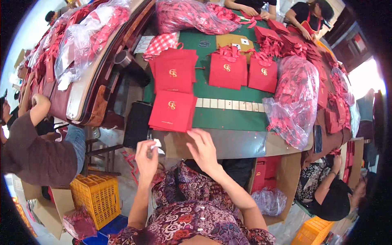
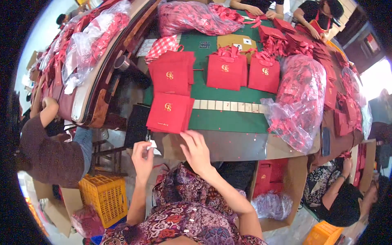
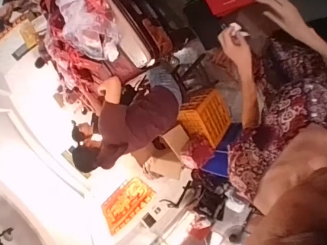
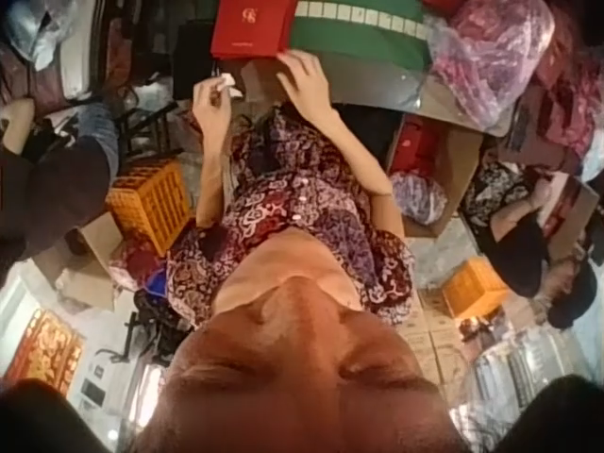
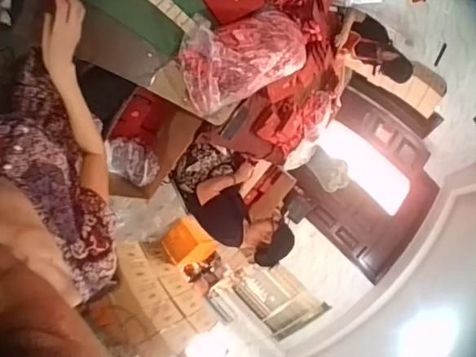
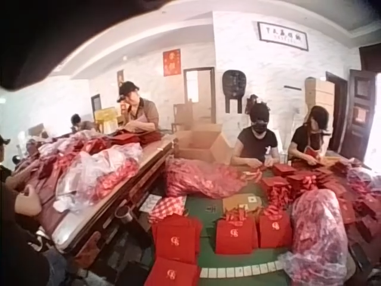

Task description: The person assembles gift bags by threading ribbons through the bag holes and tying them into handles by hand, placing the finished bags onto the table.

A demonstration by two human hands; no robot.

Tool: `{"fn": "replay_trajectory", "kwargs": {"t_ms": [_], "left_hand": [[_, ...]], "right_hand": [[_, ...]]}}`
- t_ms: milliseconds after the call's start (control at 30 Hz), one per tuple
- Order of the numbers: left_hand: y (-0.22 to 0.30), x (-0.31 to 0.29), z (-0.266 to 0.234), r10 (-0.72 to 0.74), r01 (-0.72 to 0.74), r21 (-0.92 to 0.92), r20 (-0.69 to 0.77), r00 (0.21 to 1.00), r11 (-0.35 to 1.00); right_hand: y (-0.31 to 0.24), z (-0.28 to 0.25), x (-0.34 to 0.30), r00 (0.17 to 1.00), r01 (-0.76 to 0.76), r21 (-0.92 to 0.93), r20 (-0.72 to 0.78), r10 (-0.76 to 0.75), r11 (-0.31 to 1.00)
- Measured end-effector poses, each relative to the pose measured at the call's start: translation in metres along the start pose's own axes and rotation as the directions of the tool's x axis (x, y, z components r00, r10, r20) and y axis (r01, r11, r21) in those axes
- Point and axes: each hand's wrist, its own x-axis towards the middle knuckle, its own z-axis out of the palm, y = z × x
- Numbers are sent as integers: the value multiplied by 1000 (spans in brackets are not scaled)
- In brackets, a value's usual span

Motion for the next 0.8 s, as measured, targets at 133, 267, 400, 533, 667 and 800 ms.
{"fn": "replay_trajectory", "kwargs": {"t_ms": [133,267,400,533,667,800], "left_hand": [[-23,16,17,73,-66,168,-35,997,983],[-44,19,24,221,-222,364,46,974,905],[-53,20,32,233,-227,458,44,971,859],[-44,24,34,260,-255,449,51,964,857],[-47,25,34,258,-266,466,81,963,844],[-46,22,34,275,-302,506,128,953,808]], "right_hand": [[25,25,30,982,185,-208,78,-172,961],[43,38,23,977,214,-251,61,-205,944],[45,8,13,979,200,-206,16,-201,958],[54,-35,-11,948,176,26,-272,-163,984],[77,-68,-54,909,78,-63,-405,-97,995],[98,-91,-88,939,7,-197,-336,-74,980]]}}
